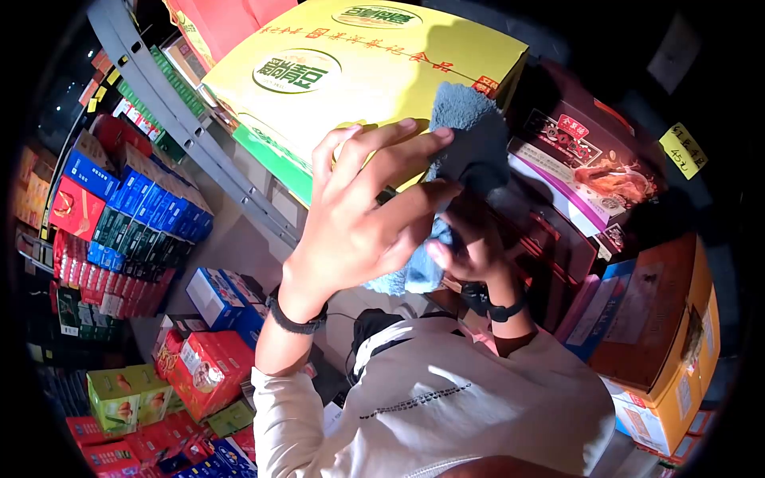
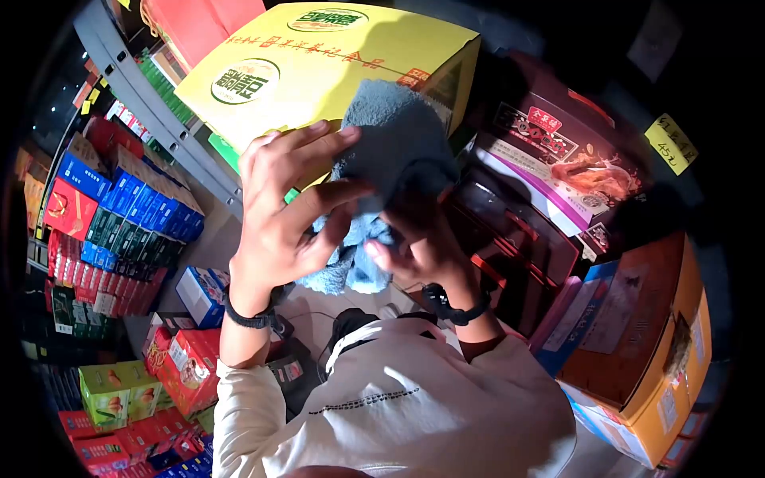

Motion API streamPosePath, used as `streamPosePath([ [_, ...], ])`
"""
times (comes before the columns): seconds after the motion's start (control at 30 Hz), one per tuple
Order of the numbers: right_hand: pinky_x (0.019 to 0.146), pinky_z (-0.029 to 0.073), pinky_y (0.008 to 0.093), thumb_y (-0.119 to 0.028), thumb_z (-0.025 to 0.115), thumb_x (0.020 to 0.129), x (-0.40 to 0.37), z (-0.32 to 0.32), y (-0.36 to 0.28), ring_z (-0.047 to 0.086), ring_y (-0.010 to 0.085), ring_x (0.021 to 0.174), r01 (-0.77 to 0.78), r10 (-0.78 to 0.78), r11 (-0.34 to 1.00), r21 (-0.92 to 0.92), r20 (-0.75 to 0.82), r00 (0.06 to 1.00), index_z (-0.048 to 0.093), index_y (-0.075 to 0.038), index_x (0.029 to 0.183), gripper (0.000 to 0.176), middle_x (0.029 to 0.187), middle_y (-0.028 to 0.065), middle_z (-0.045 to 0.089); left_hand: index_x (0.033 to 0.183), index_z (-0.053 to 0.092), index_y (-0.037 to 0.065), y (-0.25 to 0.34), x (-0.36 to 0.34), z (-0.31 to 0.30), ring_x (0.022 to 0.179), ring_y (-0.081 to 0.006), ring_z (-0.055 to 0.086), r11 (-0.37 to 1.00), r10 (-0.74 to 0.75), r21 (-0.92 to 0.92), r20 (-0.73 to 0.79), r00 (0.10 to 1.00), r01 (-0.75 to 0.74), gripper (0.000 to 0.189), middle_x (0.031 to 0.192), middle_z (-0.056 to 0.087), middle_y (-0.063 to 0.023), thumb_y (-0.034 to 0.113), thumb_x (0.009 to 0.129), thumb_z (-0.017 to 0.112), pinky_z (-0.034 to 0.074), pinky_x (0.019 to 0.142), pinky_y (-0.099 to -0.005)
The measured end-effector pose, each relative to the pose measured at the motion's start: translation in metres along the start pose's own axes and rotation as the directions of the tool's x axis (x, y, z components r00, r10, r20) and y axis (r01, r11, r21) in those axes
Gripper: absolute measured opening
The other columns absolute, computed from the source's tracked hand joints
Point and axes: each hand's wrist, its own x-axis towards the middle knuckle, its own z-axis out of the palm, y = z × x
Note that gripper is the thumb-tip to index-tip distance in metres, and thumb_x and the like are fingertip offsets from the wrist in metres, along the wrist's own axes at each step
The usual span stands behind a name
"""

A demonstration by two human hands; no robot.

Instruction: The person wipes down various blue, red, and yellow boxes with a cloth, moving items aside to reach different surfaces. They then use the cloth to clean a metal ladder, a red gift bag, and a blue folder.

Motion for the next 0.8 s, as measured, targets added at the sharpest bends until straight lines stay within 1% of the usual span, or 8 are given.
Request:
streamPosePath([
  [0.07,0.081,0.046,0.0454,-0.024,0.068,0.080,-0.001,-0.001,0.016,0.056,0.0408,0.092,-0.216,0.177,0.955,-0.204,-0.195,0.965,0.058,-0.001,0.107,0.037,0.098,0.0190,0.060,0.090,0.077,0.014,-0.005,-0.004,0.001,0.109,-0.0284,0.062,0.983,-0.013,-0.184,-0.038,0.999,0.005,0.030,0.112,0.069,-0.0076,0.003,0.062,0.071,0.042,0.096,-0.0417],
  [0.27,0.090,0.046,0.0486,-0.016,0.063,0.084,-0.024,0.011,0.023,0.059,0.0458,0.101,-0.242,0.241,0.969,0.037,-0.322,0.915,0.055,0.004,0.117,0.041,0.112,0.0256,0.060,0.089,0.075,0.014,-0.011,-0.011,0.019,0.096,-0.0266,0.066,0.948,0.000,-0.309,-0.235,0.972,-0.075,0.024,0.100,0.068,-0.0051,0.010,0.065,0.075,0.045,0.083,-0.0388],
  [0.4,0.099,0.045,0.0491,-0.026,0.071,0.081,-0.061,0.082,0.020,0.059,0.0447,0.110,0.005,-0.229,0.838,-0.546,-0.344,0.911,0.060,0.001,0.121,0.050,0.123,0.0267,0.059,0.088,0.072,0.022,-0.005,-0.036,0.040,0.107,-0.0237,0.060,1.000,0.003,-0.012,-0.517,0.856,-0.011,0.014,0.097,0.067,0.0028,0.020,0.077,0.079,0.044,0.094,-0.0425],
  [0.47,0.094,0.048,0.0476,-0.030,0.074,0.079,-0.022,0.051,-0.022,0.064,0.0406,0.103,-0.010,-0.010,0.994,-0.104,-0.188,0.982,0.066,0.000,0.114,0.046,0.114,0.0212,0.065,0.087,0.071,0.026,0.009,-0.049,0.044,0.107,-0.0216,0.055,0.995,-0.003,0.083,-0.572,0.820,0.061,0.020,0.096,0.067,0.0072,0.022,0.072,0.083,0.043,0.089,-0.0385],
  [0.6,0.086,0.053,0.0410,-0.028,0.073,0.078,-0.029,0.034,-0.004,0.068,0.0360,0.088,-0.171,0.177,0.982,0.083,-0.078,0.981,0.071,-0.002,0.101,0.034,0.099,0.0168,0.070,0.078,0.068,0.021,0.008,-0.078,0.075,0.079,-0.0191,0.048,0.969,-0.217,-0.051,-0.644,0.734,0.241,0.022,0.087,0.051,0.0008,0.009,0.063,0.078,0.035,0.071,-0.0337],
  [0.67,0.087,0.052,0.0404,-0.030,0.072,0.079,-0.055,0.022,0.025,0.068,0.0323,0.089,0.139,-0.088,0.850,-0.508,0.123,0.988,0.069,0.001,0.104,0.040,0.097,0.0146,0.070,0.082,0.067,0.016,0.002,-0.083,0.078,0.075,-0.0207,0.046,0.979,-0.203,-0.130,-0.595,0.777,0.156,0.028,0.085,0.043,-0.0016,-0.001,0.061,0.074,0.036,0.068,-0.0330],
  [0.7,0.086,0.052,0.0397,-0.036,0.073,0.080,-0.051,0.026,0.022,0.066,0.0276,0.087,-0.252,0.306,0.916,0.311,-0.137,0.942,0.065,0.004,0.107,0.049,0.094,0.0113,0.069,0.083,0.067,0.012,0.001,-0.083,0.081,0.070,-0.0203,0.046,0.984,-0.174,-0.146,-0.607,0.775,0.106,0.027,0.085,0.045,-0.0023,-0.003,0.061,0.073,0.035,0.063,-0.0325],
  [0.8,0.081,0.054,0.0390,-0.037,0.071,0.086,-0.070,0.040,0.046,0.067,0.0266,0.085,-0.182,0.280,0.944,0.274,-0.378,0.882,0.064,0.008,0.108,0.051,0.094,0.0119,0.069,0.082,0.067,0.009,0.009,-0.090,0.086,0.062,-0.0183,0.045,0.948,-0.280,-0.293,-0.582,0.763,0.125,0.025,0.076,0.045,-0.0031,-0.005,0.062,0.070,0.033,0.057,-0.0330],
])
